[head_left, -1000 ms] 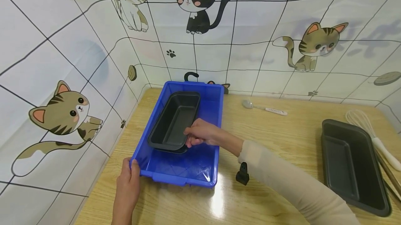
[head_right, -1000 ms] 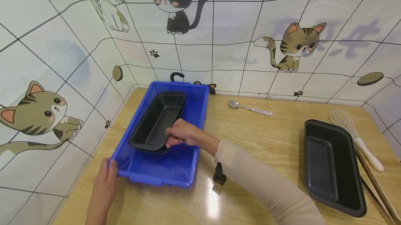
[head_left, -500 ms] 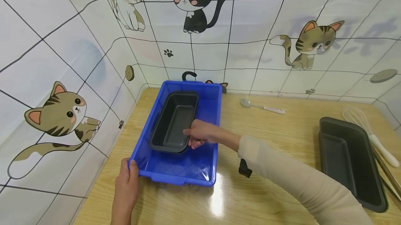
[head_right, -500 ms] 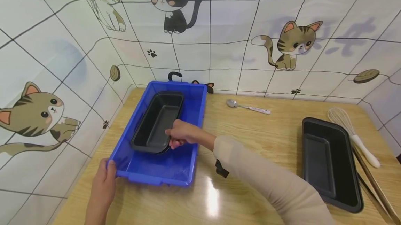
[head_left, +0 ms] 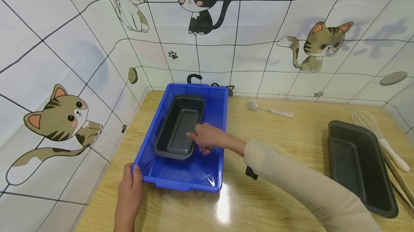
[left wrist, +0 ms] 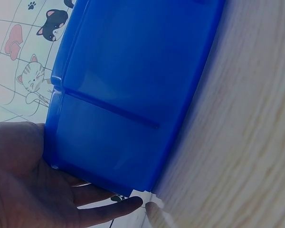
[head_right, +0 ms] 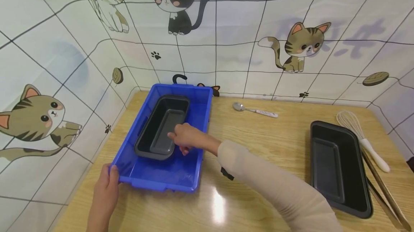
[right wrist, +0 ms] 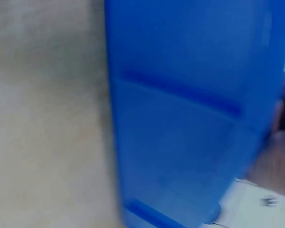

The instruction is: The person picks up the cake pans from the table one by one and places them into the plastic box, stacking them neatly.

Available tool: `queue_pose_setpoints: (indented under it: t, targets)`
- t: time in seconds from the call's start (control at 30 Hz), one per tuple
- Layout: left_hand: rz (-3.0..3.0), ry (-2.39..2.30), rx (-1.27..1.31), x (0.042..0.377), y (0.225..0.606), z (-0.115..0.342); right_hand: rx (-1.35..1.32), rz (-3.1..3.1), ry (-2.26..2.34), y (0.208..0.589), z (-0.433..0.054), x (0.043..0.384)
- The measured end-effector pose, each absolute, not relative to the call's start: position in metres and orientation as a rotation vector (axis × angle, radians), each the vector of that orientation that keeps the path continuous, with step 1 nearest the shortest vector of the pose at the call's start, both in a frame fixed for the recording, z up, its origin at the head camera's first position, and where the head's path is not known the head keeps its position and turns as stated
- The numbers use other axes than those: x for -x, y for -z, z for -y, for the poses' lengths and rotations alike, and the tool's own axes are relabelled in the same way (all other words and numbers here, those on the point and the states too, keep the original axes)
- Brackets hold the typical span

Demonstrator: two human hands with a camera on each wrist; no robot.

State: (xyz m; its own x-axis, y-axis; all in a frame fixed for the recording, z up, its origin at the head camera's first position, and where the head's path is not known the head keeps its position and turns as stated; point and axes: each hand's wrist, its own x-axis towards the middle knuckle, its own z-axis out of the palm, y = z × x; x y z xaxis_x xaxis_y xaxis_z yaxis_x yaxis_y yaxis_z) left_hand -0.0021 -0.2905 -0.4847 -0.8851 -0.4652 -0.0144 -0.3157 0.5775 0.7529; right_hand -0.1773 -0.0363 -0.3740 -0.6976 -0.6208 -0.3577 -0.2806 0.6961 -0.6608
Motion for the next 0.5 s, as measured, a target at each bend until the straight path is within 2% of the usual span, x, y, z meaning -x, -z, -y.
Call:
queue_pose_setpoints:
  t: [0.1,0.2,0.3,0.5]
  targets:
    - [2.644,1.287,-0.694,-0.002,0.457,0.277,0.873,-2.487,0.713,0.355,0.024,0.167]
    - [2.661,1.332,-0.737,-0.005,0.44,0.269,0.999,-2.49,0.753,0.336,-0.01,0.148]
    - [2.67,1.323,-0.749,-0.008,0.438,0.268,1.052,-2.366,0.88,0.328,-0.071,0.128]
    - [2.65,1.24,-0.747,-0.011,0.445,0.276,0.874,-2.399,0.932,0.34,-0.226,0.1]
